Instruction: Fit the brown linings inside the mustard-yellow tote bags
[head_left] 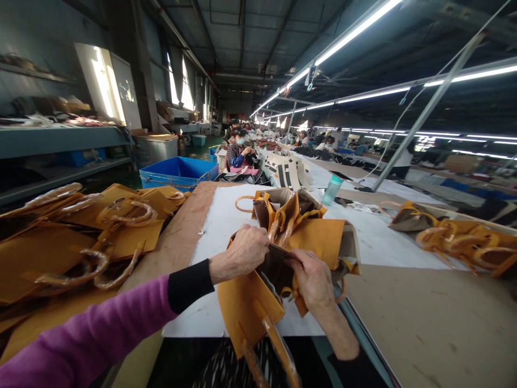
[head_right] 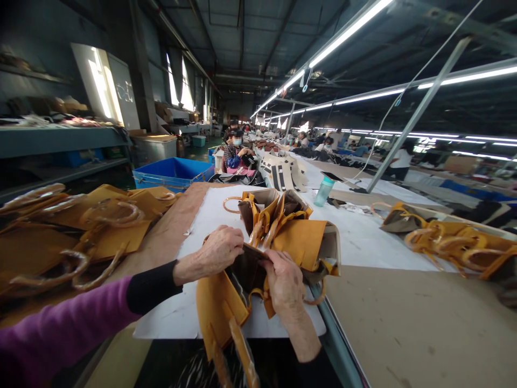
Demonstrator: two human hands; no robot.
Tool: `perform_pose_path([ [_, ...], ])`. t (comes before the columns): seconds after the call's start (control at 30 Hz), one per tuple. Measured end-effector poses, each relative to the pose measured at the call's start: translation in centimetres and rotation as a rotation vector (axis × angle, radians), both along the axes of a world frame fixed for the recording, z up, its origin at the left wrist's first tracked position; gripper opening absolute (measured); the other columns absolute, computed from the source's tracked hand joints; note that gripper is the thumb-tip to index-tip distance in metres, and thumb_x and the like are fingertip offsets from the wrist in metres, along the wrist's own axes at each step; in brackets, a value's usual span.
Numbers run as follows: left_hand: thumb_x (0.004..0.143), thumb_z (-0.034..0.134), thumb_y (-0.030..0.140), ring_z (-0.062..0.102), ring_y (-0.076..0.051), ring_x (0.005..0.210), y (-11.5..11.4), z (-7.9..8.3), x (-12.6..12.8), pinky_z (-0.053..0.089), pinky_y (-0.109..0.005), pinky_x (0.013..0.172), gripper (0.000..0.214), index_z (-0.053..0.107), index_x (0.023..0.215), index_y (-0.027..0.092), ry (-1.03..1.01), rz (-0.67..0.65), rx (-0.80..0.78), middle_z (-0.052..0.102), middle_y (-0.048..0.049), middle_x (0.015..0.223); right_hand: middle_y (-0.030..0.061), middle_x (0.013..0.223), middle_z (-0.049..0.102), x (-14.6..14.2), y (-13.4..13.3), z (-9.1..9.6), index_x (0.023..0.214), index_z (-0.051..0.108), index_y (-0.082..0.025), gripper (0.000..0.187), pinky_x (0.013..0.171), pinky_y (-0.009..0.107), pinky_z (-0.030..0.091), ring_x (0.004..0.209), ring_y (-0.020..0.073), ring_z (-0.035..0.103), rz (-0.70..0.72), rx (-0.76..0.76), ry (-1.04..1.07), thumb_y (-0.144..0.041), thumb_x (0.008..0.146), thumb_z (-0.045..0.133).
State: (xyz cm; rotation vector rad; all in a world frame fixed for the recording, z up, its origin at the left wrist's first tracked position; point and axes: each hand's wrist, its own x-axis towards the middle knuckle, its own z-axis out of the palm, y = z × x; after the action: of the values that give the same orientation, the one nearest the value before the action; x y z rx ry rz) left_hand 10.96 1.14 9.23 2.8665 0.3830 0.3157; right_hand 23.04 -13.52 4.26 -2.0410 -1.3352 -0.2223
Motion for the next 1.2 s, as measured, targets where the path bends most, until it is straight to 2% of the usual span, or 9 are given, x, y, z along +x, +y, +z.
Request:
perform_pose_path([
  [0.17, 0.078, 0.048, 0.019, 0.056, -0.016, 0.07, 0.1, 0.2, -0.2, 0.039, -0.026, 0.065, 0.018, 0.062, 0.068, 0.015, -0.071, 0.05, -0.045, 0.061, -0.0058, 0.076, 0.004, 0.087, 0.067, 0.1, 0.1, 0.8, 0.09, 0.066, -0.021, 0.024, 0.079, 0.03, 0.044, 0.085, 0.0194, 0.059, 0.059, 0.04, 0.153, -0.034, 0.085, 0.046],
  [0.3, 0.077, 0.049, 0.018, 0.055, -0.016, 0.069, -0.1, 0.0, 0.0, 0.038, -0.026, 0.065, 0.017, 0.061, 0.066, 0.015, -0.101, 0.075, -0.05, 0.06, -0.005, 0.073, 0.0042, 0.085, 0.067, 0.4, 0.1, 0.4, 0.09, 0.065, -0.02, 0.027, 0.075, 0.029, 0.045, 0.082, 0.0187, 0.06, 0.068, 0.065, 0.116, -0.036, 0.087, 0.044],
  [0.4, 0.078, 0.047, 0.017, 0.055, -0.016, 0.068, -0.3, -0.4, 0.4, 0.038, -0.027, 0.067, 0.02, 0.059, 0.062, 0.015, -0.114, 0.087, -0.043, 0.059, -0.0053, 0.07, 0.0046, 0.082, 0.065, 0.2, 0.0, 0.0, 0.089, 0.064, -0.019, 0.026, 0.071, 0.027, 0.043, 0.079, 0.018, 0.059, 0.037, 0.052, -0.04, -0.032, 0.09, 0.041],
  [0.57, 0.079, 0.046, 0.017, 0.054, -0.016, 0.066, -0.4, -0.8, 0.6, 0.038, -0.028, 0.069, 0.021, 0.057, 0.06, 0.014, -0.135, 0.104, 0.0, 0.058, -0.0061, 0.069, 0.0026, 0.072, 0.06, -1.0, 0.0, -0.1, 0.085, 0.063, -0.018, 0.018, 0.065, 0.029, 0.036, 0.072, 0.0181, 0.056, -0.187, -0.052, -0.537, -0.018, 0.088, 0.045],
  [0.7, 0.078, 0.046, 0.016, 0.053, -0.016, 0.066, -0.5, -0.8, 0.4, 0.039, -0.028, 0.07, 0.021, 0.058, 0.061, 0.014, -0.143, 0.11, 0.009, 0.058, -0.0064, 0.07, 0.0024, 0.066, 0.055, -1.5, 0.1, 0.0, 0.086, 0.064, -0.013, 0.014, 0.063, 0.031, 0.033, 0.064, 0.0169, 0.05, -0.22, -0.037, -0.819, -0.012, 0.085, 0.05],
  [0.93, 0.08, 0.046, 0.019, 0.055, -0.017, 0.069, -1.1, -0.7, 0.1, 0.039, -0.03, 0.072, 0.022, 0.06, 0.063, 0.014, -0.151, 0.141, 0.017, 0.06, -0.008, 0.072, 0.003, 0.063, 0.053, -1.8, -0.3, -0.1, 0.087, 0.065, -0.01, 0.013, 0.06, 0.031, 0.03, 0.06, 0.0154, 0.044, -0.202, 0.007, -0.98, -0.01, 0.083, 0.052],
  [1.07, 0.079, 0.046, 0.019, 0.056, -0.019, 0.072, -1.4, -0.5, 0.1, 0.039, -0.031, 0.07, 0.022, 0.061, 0.064, 0.014, -0.139, 0.174, 0.024, 0.061, -0.0088, 0.072, 0.0043, 0.064, 0.055, -1.9, -0.6, 0.3, 0.086, 0.065, -0.007, 0.017, 0.059, 0.032, 0.029, 0.059, 0.0151, 0.045, -0.156, -0.023, -1.046, -0.004, 0.082, 0.049],
  [1.2, 0.078, 0.045, 0.017, 0.058, -0.021, 0.074, -1.5, -0.1, 0.1, 0.04, -0.031, 0.069, 0.022, 0.063, 0.065, 0.013, -0.12, 0.197, 0.036, 0.063, -0.0099, 0.073, 0.0026, 0.063, 0.055, -1.6, -0.5, 1.0, 0.08, 0.064, -0.011, 0.015, 0.06, 0.032, 0.029, 0.06, 0.0157, 0.047, -0.087, -0.069, -0.969, -0.007, 0.083, 0.05],
])
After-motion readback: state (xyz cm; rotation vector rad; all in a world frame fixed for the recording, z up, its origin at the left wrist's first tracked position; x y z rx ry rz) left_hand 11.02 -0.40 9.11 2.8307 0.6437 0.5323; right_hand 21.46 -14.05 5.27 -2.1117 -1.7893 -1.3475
